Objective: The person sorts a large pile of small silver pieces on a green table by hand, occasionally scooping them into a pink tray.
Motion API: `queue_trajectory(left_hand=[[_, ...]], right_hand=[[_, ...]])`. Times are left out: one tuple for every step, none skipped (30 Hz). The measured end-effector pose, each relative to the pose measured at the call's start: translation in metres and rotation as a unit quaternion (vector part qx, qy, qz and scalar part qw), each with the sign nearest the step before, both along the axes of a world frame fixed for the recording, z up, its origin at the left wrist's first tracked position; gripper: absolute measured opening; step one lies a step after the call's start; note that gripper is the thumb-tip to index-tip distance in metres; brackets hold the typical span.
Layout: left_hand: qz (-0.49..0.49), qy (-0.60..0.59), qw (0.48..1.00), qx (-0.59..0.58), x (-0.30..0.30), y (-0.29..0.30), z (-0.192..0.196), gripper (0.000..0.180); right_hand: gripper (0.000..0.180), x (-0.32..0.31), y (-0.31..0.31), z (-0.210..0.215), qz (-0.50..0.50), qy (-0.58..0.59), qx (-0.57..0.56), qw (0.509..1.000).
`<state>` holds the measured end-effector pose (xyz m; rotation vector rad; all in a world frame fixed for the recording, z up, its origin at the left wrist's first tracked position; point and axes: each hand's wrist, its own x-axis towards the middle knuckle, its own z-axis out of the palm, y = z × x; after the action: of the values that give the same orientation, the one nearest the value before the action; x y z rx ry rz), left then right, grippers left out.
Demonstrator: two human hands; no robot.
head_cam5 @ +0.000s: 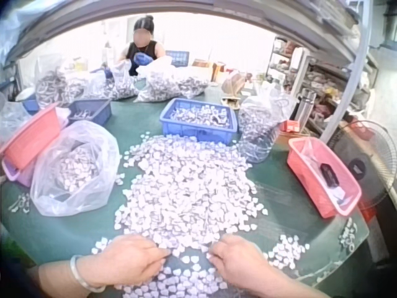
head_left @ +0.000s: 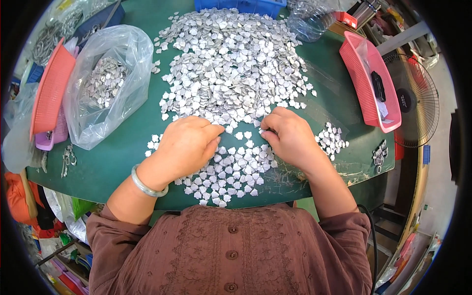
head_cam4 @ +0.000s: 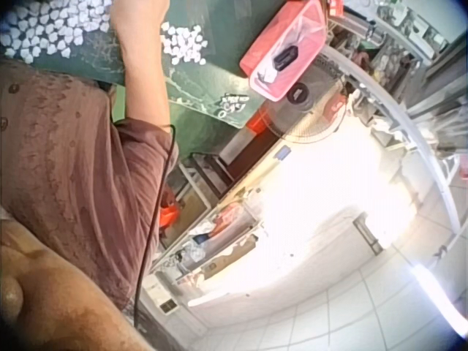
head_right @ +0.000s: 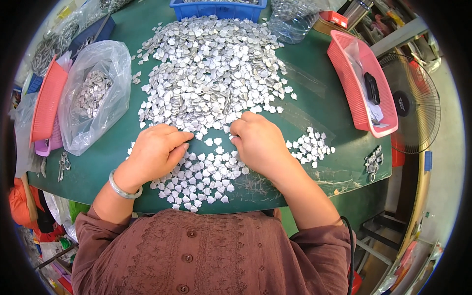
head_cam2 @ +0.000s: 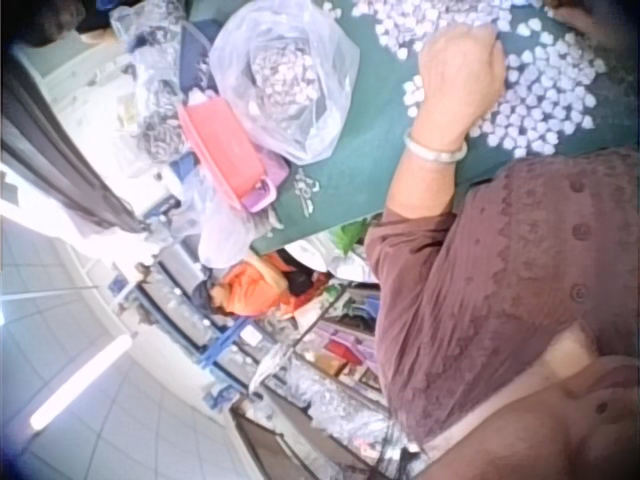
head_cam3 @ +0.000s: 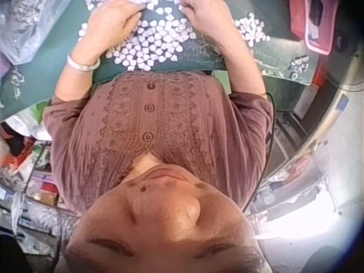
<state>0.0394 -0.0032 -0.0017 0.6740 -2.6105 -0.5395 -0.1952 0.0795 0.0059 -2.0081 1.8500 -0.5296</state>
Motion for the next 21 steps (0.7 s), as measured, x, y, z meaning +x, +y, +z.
queue_trajectory(left_hand=[[0.0,0.003,1.0,-0.002,0.0,0.0,0.0,0.017],[0.0,0.003,1.0,-0.002,0.0,-0.001,0.0,0.017],[0.002,0.013,1.0,-0.005,0.001,-0.002,-0.002,0.017],[0.003,0.023,1.0,-0.007,0.001,-0.002,-0.002,0.017],[0.003,0.022,1.0,-0.007,0.002,-0.002,-0.002,0.017],[0.004,0.016,1.0,-0.005,0.002,-0.002,-0.002,0.017],[0.004,0.009,1.0,-0.003,0.002,-0.002,-0.002,0.016],[0.003,0.01,1.0,-0.003,0.001,-0.003,-0.003,0.016],[0.0,0.016,1.0,-0.004,0.001,-0.003,-0.003,0.018],[-0.003,0.022,1.0,-0.005,0.002,-0.003,-0.004,0.019],[-0.001,0.022,1.0,-0.004,0.003,-0.002,-0.003,0.019],[-0.005,0.003,1.0,0.004,0.002,-0.001,-0.001,0.021],[-0.01,-0.014,1.0,0.012,0.001,-0.001,0.0,0.023],[-0.009,-0.014,1.0,0.012,0.0,0.001,0.001,0.023],[-0.007,-0.026,1.0,0.016,-0.002,0.003,0.002,0.025],[-0.006,-0.037,0.999,0.019,-0.002,0.005,0.003,0.027],[-0.006,-0.036,0.999,0.019,-0.003,0.005,0.002,0.027],[-0.006,-0.038,0.999,0.018,-0.004,0.005,0.0,0.028],[-0.005,-0.041,0.999,0.018,-0.003,0.005,-0.001,0.028],[-0.002,-0.043,0.999,0.018,-0.002,0.005,-0.001,0.028],[-0.007,-0.043,0.999,0.026,-0.002,0.004,0.0,0.028]], right_hand=[[0.007,0.001,-0.001,0.0,0.0,0.0,0.0,1.0],[0.006,0.001,-0.001,0.002,-0.004,-0.001,0.008,1.0],[0.006,0.002,-0.002,0.003,-0.007,-0.002,0.016,1.0],[0.006,0.002,-0.002,0.004,-0.006,-0.002,0.015,1.0],[0.007,0.002,-0.002,0.006,-0.008,-0.015,0.021,1.0],[0.007,0.001,-0.001,0.007,-0.012,-0.026,0.028,0.999],[0.007,-0.001,0.0,0.006,-0.013,-0.026,0.028,0.999],[0.009,-0.005,0.002,0.005,-0.021,-0.069,0.023,0.997],[0.012,-0.01,0.004,0.005,-0.027,-0.113,0.018,0.993],[0.01,-0.017,0.006,0.01,-0.053,-0.109,0.03,0.992],[0.01,-0.027,0.009,0.017,-0.078,-0.105,0.043,0.991],[0.011,-0.039,0.014,0.021,-0.098,-0.087,0.008,0.991],[0.01,-0.053,0.018,0.023,-0.12,-0.06,0.004,0.991],[0.009,-0.063,0.022,0.028,-0.163,-0.019,0.028,0.986],[0.006,-0.074,0.028,0.029,-0.165,0.037,0.027,0.985],[0.006,-0.079,0.032,0.027,-0.154,0.079,0.0,0.985],[0.006,-0.082,0.035,0.025,-0.142,0.121,-0.026,0.982],[0.006,-0.078,0.036,0.025,-0.143,0.12,-0.027,0.982],[0.008,-0.067,0.032,0.024,-0.121,0.119,-0.052,0.984],[0.01,-0.055,0.028,0.023,-0.099,0.116,-0.077,0.985],[0.014,-0.043,0.022,0.019,-0.052,0.079,-0.094,0.991]])
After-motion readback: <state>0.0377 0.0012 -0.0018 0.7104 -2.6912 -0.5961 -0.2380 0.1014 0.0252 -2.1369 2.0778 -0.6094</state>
